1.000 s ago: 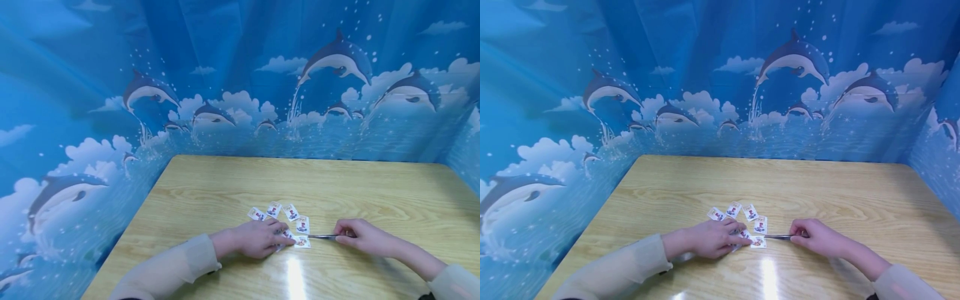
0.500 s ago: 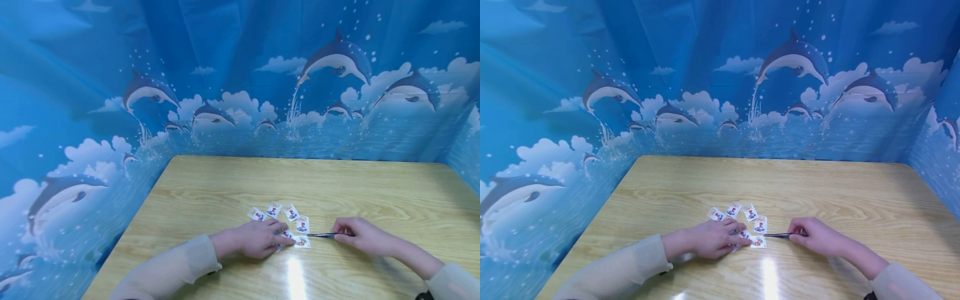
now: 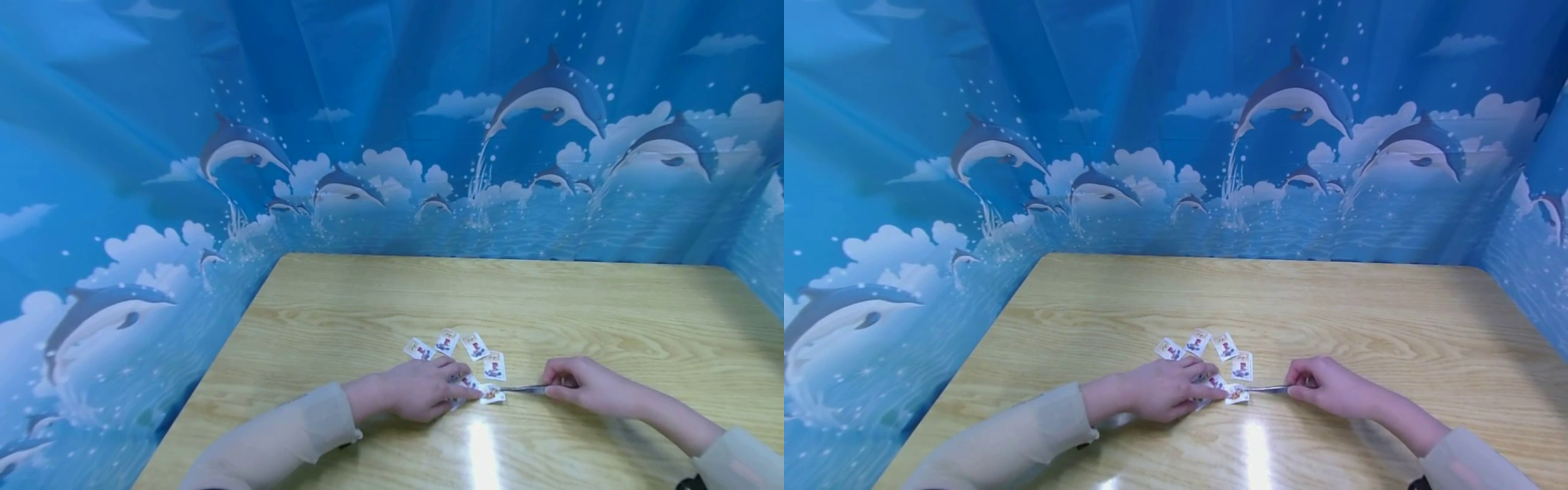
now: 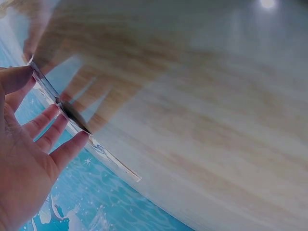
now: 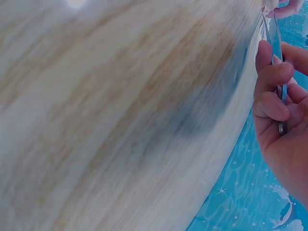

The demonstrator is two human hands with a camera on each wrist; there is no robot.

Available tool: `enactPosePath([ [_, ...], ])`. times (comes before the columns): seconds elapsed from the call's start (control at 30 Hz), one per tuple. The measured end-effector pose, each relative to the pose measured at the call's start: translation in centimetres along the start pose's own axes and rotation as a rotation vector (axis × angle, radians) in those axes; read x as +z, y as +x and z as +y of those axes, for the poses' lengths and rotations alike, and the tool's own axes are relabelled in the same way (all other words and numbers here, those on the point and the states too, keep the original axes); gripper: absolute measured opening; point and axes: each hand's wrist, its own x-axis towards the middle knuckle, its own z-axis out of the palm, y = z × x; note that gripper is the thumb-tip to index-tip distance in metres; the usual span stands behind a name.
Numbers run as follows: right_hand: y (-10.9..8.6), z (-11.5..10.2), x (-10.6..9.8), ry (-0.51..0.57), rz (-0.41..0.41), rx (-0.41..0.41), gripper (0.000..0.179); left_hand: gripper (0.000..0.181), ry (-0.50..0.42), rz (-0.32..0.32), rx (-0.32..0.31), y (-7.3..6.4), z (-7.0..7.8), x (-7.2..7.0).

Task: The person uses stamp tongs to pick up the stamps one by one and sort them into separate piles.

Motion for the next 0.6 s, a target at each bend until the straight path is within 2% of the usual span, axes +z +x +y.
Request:
enactPosePath([
  [0.27, -0.40, -0.13, -0.04, 0.015, -0.006, -0.074, 0.006, 0.050, -0.004, -0.002, -0.001, -0.01, 0.03, -0.02],
  [0.6, -0.63, -0.06, -0.14, 0.084, -0.042, -0.059, 0.006, 0.050, -0.026, -0.012, -0.006, 0.03, 0.08, -0.19],
])
